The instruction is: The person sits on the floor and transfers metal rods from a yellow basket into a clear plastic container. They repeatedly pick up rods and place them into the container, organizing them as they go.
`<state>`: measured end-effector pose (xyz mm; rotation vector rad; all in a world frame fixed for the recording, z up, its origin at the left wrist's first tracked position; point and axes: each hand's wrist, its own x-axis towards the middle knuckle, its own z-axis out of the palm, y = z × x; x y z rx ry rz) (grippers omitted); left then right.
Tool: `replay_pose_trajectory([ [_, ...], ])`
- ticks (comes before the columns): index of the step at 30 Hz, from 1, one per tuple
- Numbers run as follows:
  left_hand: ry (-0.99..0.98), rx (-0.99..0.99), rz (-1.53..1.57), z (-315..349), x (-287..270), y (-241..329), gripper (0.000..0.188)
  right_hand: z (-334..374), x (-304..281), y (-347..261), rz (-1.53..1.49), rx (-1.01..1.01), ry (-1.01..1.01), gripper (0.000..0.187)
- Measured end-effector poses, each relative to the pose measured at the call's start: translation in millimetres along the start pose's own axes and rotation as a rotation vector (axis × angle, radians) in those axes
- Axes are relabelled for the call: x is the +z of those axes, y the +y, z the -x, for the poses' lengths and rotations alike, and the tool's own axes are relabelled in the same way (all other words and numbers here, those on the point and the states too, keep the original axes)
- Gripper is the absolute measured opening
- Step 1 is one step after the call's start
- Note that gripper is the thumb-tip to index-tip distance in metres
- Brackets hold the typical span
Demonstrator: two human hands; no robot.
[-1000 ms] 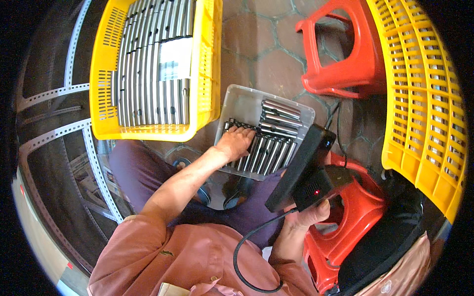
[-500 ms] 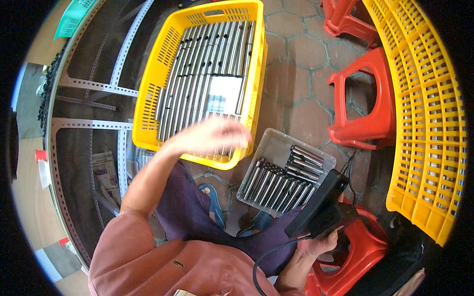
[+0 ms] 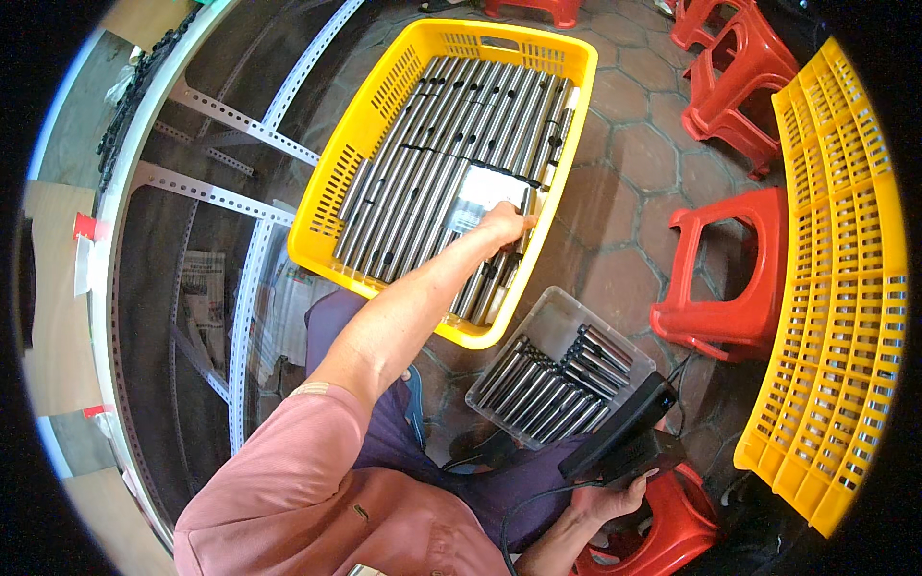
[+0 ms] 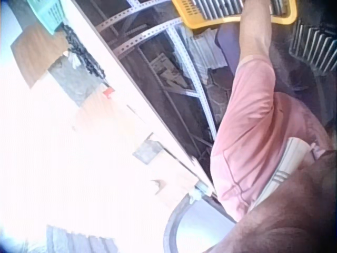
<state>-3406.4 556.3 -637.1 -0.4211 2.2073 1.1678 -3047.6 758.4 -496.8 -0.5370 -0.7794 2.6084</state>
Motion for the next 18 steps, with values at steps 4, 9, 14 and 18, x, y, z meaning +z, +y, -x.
replay_pose_trajectory([
  [4,0.008,0.106,-0.085,4.9,-10.6,-5.4,0.055,-2.0,3.8,2.1,0.013,0.005,0.013,0.075],
  [9,0.264,0.167,-0.017,13.3,-72.1,6.5,0.041,0.7,0.7,1.6,0.009,-0.015,0.041,0.074],
  [14,0.597,0.121,-0.514,4.0,-108.4,-35.1,0.061,-3.5,5.3,4.7,-0.015,-0.026,0.048,0.072],
  [18,0.740,0.057,-0.618,8.9,-81.4,-46.0,0.082,-5.6,10.5,5.2,0.006,-0.002,0.021,0.070],
])
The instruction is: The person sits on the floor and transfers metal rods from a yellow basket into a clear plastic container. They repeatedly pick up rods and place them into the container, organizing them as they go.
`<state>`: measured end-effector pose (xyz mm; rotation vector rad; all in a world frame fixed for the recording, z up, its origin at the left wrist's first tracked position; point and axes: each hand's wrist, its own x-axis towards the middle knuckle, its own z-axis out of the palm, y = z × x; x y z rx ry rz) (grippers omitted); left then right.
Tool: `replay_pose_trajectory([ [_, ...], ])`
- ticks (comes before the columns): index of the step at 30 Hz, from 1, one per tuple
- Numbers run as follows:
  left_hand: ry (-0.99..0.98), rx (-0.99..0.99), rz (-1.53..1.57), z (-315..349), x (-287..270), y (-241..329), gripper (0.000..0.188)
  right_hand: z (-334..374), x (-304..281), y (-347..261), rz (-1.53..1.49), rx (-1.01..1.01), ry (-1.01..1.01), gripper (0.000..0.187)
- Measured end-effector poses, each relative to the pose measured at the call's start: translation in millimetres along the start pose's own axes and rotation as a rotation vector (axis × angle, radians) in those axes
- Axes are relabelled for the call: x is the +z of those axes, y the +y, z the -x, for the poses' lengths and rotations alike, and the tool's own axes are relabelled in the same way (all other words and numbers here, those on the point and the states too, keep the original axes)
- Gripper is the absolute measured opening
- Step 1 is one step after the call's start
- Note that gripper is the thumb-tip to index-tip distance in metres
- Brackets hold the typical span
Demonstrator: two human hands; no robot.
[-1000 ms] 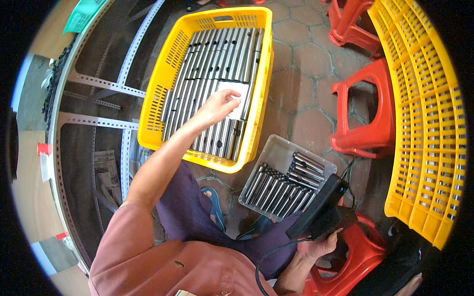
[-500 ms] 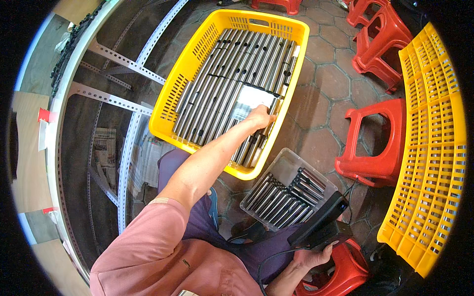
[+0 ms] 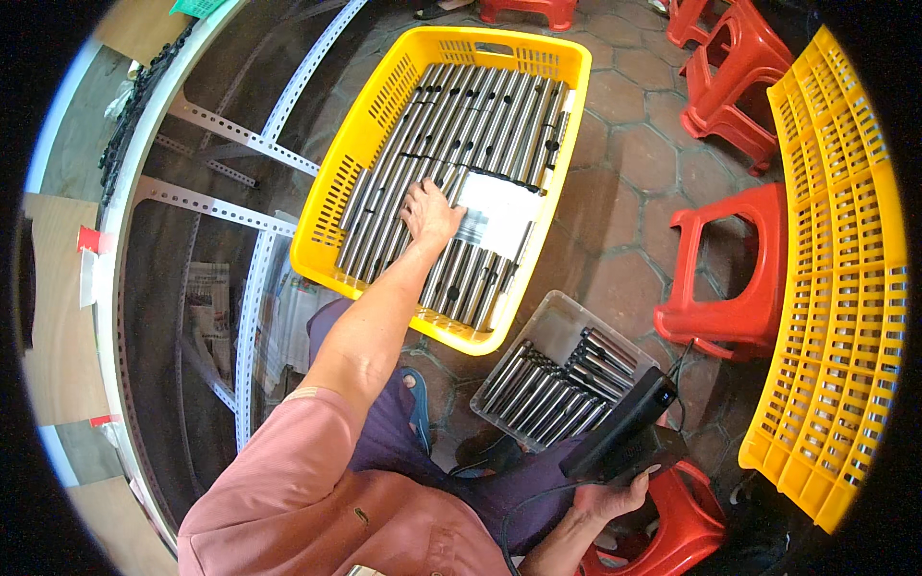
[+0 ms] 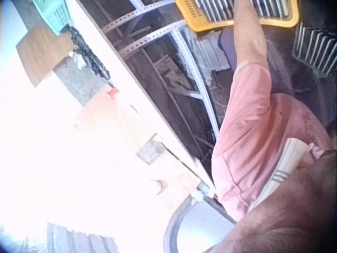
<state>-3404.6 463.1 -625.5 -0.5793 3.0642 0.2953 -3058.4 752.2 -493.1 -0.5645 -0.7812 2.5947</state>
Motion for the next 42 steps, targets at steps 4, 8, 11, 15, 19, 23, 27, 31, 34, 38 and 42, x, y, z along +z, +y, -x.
replay_pose_trajectory([
  [4,-0.027,-0.034,0.052,-18.4,3.2,3.9,0.077,1.2,-8.9,1.5,-0.007,0.022,0.028,0.071],
  [8,-0.181,-0.076,0.071,-9.9,-7.1,16.9,0.079,0.6,-10.0,0.9,-0.002,0.030,0.074,0.074],
  [11,-0.134,-0.012,0.019,-4.8,-2.3,24.2,0.077,-3.0,6.1,2.0,0.021,-0.020,0.016,0.075],
  [15,-0.004,0.201,-0.145,-9.0,10.7,7.6,0.059,2.1,0.8,-2.4,-0.001,0.027,0.199,0.078],
  [19,-0.069,0.118,-0.088,-31.2,19.2,-5.3,0.050,1.3,-5.8,-6.6,0.057,-0.049,0.090,0.084],
  [23,-0.166,0.076,0.137,-43.9,0.0,-1.3,0.065,6.5,-11.5,-14.0,0.061,-0.061,0.069,0.087],
  [27,-0.158,0.235,0.461,-51.2,-50.2,-17.7,0.057,5.4,-11.7,-12.1,0.013,-0.066,0.030,0.090],
  [31,-0.294,0.548,0.626,26.9,-136.9,58.7,0.057,7.8,-21.8,-14.4,-0.015,-0.120,0.093,0.088],
  [34,-0.384,0.924,0.528,91.1,-140.7,93.0,0.060,10.4,-37.5,-20.3,-0.005,-0.116,0.086,0.086],
  [38,-0.782,1.049,0.467,196.1,-84.9,105.0,0.058,9.7,-36.3,-21.5,0.008,-0.140,0.108,0.085],
  [42,-1.049,0.684,0.471,283.6,3.7,81.8,0.067,11.4,-38.5,-25.1,0.000,-0.109,-0.041,0.083],
])
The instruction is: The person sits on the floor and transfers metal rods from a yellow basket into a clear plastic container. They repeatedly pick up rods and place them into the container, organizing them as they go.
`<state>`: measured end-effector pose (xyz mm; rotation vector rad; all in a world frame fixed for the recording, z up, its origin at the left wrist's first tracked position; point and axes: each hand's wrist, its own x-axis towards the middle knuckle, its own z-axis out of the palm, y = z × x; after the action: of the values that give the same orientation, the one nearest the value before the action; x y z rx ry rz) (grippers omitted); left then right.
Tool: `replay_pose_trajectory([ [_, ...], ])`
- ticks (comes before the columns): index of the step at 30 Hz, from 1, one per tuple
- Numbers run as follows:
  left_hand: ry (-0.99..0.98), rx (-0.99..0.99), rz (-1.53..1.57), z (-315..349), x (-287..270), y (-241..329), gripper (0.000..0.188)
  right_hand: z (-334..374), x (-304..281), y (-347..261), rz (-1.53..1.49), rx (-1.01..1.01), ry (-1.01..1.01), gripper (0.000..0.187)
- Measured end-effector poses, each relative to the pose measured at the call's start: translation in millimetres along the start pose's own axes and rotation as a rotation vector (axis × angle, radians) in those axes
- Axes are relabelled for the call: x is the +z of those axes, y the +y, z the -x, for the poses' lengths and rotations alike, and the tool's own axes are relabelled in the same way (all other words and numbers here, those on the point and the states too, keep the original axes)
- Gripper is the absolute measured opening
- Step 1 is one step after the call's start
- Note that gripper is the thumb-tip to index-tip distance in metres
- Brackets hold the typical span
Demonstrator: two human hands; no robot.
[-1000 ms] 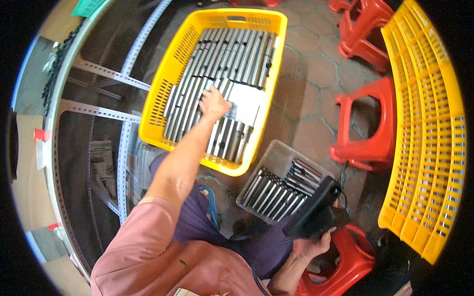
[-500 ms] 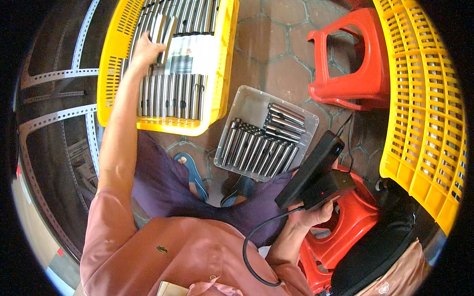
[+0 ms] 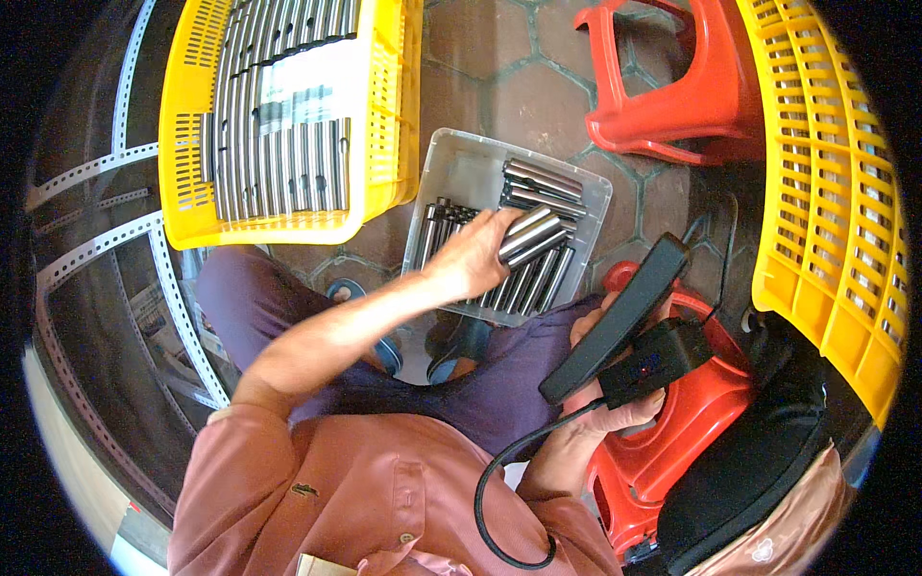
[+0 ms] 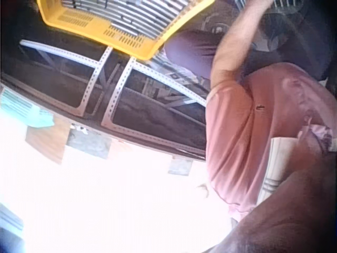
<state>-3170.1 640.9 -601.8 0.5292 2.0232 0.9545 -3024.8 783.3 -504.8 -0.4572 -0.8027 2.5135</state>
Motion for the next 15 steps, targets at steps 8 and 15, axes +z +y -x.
replay_pose_trajectory([
  [8,0.185,-0.094,0.257,-8.8,137.2,-39.7,0.046,5.1,7.0,3.6,0.013,-0.043,0.160,0.085],
  [15,0.150,-0.163,0.263,7.7,128.6,-39.5,0.032,6.2,-0.9,4.6,-0.038,-0.053,0.134,0.086],
])
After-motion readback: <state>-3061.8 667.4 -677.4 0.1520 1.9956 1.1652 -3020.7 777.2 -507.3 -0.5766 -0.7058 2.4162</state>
